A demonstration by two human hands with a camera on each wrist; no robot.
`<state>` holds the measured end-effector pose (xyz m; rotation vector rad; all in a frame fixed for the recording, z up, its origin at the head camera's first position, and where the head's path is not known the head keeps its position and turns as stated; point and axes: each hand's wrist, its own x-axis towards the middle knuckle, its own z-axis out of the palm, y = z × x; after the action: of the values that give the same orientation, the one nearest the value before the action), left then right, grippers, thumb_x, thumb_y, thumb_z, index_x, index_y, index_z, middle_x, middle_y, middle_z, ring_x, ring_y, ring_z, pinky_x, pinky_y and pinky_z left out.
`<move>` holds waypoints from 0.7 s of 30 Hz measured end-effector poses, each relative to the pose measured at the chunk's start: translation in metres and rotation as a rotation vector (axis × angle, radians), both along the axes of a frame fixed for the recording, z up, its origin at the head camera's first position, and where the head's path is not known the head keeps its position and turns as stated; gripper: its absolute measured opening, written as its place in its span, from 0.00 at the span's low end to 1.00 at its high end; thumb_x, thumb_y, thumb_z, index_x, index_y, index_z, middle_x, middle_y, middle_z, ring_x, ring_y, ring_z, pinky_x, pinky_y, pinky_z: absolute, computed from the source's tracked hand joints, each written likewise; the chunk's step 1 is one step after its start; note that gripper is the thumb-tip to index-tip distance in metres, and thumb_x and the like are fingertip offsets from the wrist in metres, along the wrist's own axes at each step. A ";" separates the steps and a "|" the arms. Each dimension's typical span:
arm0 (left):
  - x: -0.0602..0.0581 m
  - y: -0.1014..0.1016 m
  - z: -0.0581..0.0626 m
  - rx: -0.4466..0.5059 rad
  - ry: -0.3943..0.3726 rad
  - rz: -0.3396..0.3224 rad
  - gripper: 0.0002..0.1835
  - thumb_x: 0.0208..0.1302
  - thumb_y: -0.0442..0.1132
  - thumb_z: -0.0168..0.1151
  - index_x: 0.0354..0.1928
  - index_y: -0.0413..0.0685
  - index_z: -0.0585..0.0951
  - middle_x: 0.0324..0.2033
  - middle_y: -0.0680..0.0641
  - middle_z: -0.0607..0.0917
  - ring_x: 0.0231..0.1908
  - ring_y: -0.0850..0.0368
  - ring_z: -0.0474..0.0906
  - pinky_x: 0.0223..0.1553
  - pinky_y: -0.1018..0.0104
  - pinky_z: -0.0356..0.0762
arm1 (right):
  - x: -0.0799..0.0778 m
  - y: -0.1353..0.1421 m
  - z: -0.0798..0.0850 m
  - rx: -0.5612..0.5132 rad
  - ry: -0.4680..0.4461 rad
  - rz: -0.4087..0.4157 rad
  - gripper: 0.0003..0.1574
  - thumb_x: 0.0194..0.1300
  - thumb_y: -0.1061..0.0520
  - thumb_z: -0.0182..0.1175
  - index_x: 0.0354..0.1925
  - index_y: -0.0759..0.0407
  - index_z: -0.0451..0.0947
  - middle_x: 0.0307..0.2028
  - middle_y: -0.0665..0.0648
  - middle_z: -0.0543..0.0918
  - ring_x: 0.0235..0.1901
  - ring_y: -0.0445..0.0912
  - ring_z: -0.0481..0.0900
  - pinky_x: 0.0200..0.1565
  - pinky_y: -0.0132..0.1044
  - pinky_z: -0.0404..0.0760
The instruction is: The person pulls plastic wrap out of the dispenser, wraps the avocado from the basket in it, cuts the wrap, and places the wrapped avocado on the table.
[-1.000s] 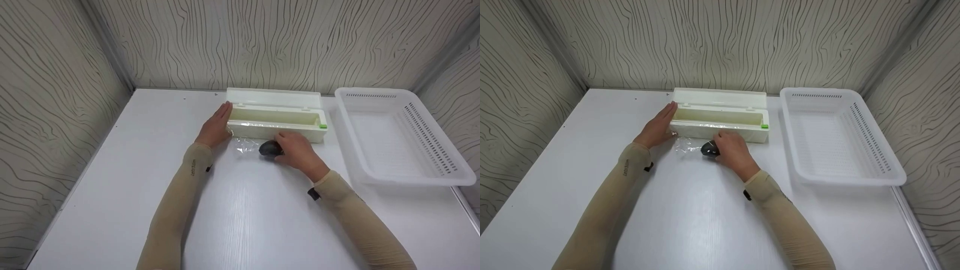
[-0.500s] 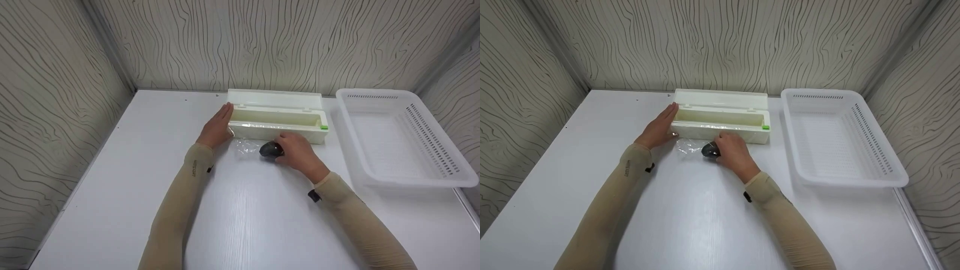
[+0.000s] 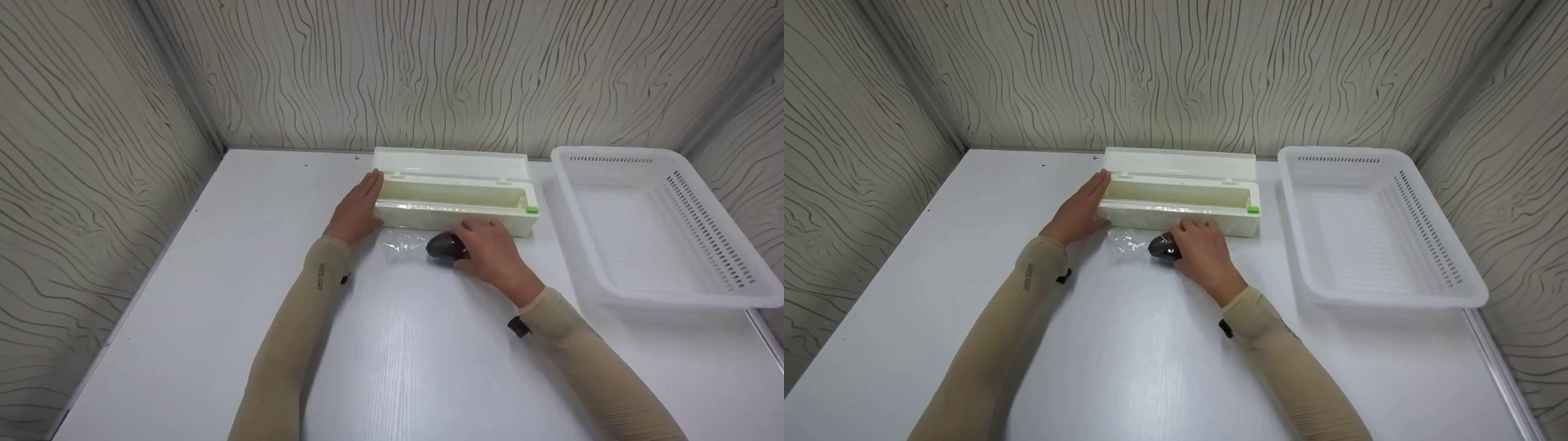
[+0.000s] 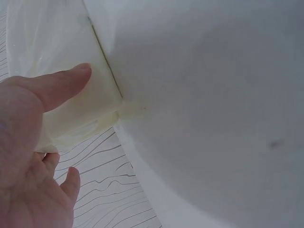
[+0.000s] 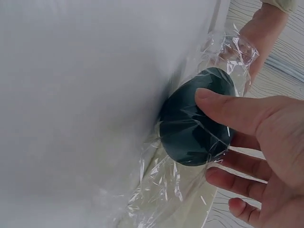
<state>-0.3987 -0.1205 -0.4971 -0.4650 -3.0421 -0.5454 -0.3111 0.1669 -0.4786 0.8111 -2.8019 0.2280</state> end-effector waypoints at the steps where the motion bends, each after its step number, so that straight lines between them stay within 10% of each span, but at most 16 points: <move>1: 0.000 0.000 0.000 0.006 -0.004 0.002 0.56 0.67 0.37 0.70 0.84 0.52 0.41 0.84 0.53 0.42 0.83 0.56 0.37 0.82 0.64 0.38 | 0.000 0.001 -0.001 -0.006 -0.001 0.000 0.35 0.50 0.54 0.83 0.55 0.59 0.82 0.46 0.59 0.84 0.50 0.57 0.82 0.56 0.55 0.77; 21: 0.001 0.001 -0.001 0.040 -0.016 0.029 0.54 0.69 0.38 0.67 0.84 0.56 0.40 0.84 0.56 0.41 0.83 0.56 0.39 0.82 0.63 0.39 | 0.004 0.010 0.000 -0.066 0.000 0.008 0.39 0.52 0.53 0.80 0.61 0.56 0.80 0.52 0.61 0.85 0.56 0.58 0.81 0.61 0.56 0.75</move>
<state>-0.3979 -0.1198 -0.4982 -0.4168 -3.0414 -0.6094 -0.3074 0.1768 -0.4786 0.8075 -2.7760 0.3201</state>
